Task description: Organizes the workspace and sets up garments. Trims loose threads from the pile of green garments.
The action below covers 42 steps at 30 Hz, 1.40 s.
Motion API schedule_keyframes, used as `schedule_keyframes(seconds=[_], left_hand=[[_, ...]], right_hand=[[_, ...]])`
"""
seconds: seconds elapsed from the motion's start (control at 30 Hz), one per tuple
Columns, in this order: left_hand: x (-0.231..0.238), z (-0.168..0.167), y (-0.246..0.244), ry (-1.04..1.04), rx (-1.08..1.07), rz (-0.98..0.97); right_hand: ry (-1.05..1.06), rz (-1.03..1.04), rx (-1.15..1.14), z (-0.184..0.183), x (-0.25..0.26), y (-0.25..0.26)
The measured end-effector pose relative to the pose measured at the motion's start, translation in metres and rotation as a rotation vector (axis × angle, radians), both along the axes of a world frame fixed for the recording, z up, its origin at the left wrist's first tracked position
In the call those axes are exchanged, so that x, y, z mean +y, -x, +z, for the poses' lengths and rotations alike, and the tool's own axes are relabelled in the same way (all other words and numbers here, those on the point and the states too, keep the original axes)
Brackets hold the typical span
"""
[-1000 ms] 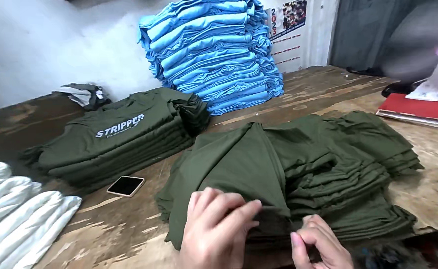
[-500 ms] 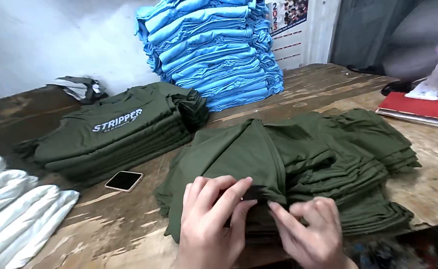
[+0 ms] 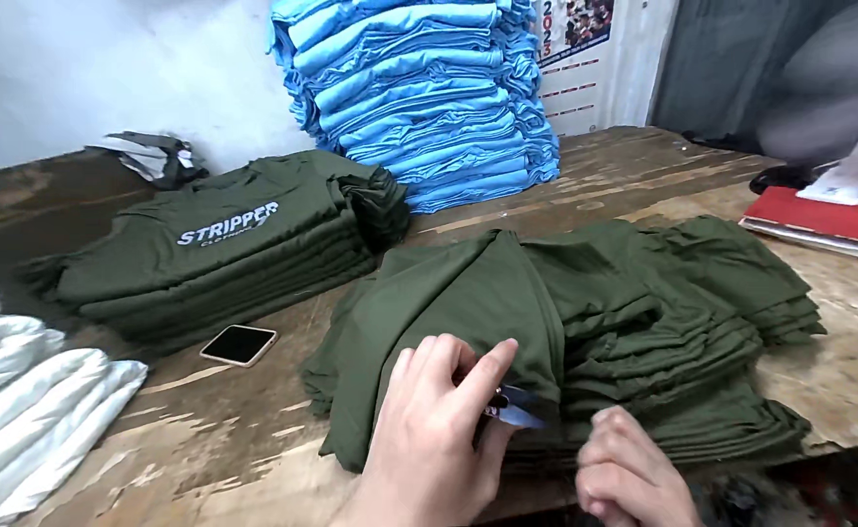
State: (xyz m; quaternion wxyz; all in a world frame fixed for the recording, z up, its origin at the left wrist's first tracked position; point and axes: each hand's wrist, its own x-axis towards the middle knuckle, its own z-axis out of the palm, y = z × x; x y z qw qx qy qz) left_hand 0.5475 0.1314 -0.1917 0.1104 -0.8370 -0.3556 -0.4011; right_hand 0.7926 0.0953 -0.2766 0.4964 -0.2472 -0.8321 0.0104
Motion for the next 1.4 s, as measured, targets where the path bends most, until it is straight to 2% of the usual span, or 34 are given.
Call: schedule_keyframes(seconds=[0.07, 0.13, 0.2, 0.23, 0.27, 0.33, 0.4, 0.47, 0.7, 0.87, 1.1, 1.23, 1.33, 1.4], left_hand=[[0.007, 0.008, 0.010, 0.005, 0.003, 0.036], [0.010, 0.027, 0.034, -0.077, -0.191, 0.241], [0.009, 0.045, 0.058, -0.119, -0.414, 0.480], [0.008, 0.048, 0.061, -0.121, -0.471, 0.505], [0.002, 0.047, 0.057, -0.107, -0.462, 0.459], [-0.017, 0.033, 0.031, -0.004, -0.320, 0.267], [-0.029, 0.009, 0.001, 0.090, -0.178, 0.106], [-0.031, -0.014, -0.016, 0.057, -0.093, 0.035], [-0.034, -0.037, -0.028, -0.070, -0.041, -0.014], [-0.027, -0.036, -0.029, -0.177, 0.013, -0.011], [-0.028, -0.034, -0.018, -0.101, 0.133, 0.082], [-0.025, -0.023, -0.007, 0.024, 0.162, 0.031], [-0.024, -0.019, -0.003, -0.009, 0.243, 0.094], [-0.022, -0.019, 0.003, 0.016, 0.200, 0.071]], right_hand=[[0.122, 0.059, -0.194, 0.002, -0.005, 0.001], [0.208, 0.012, -0.360, 0.000, -0.013, 0.001], [0.176, -0.156, -0.204, -0.012, -0.021, 0.001], [0.156, -0.263, -0.055, -0.015, -0.024, 0.003], [0.154, -0.360, 0.091, -0.014, -0.024, 0.006], [0.188, -0.475, 0.236, -0.007, -0.021, 0.016], [0.183, -0.474, 0.328, -0.009, -0.011, 0.029], [0.136, -0.459, 0.455, -0.017, -0.009, 0.039], [0.112, -0.423, 0.531, -0.022, -0.020, 0.036], [0.069, -0.474, 0.523, -0.021, -0.020, 0.037], [0.052, -0.537, 0.487, -0.030, -0.017, 0.030], [0.034, -0.476, 0.418, -0.027, -0.009, 0.045], [0.015, -0.455, 0.435, -0.019, 0.004, 0.059], [0.014, -0.424, 0.428, -0.020, 0.007, 0.059]])
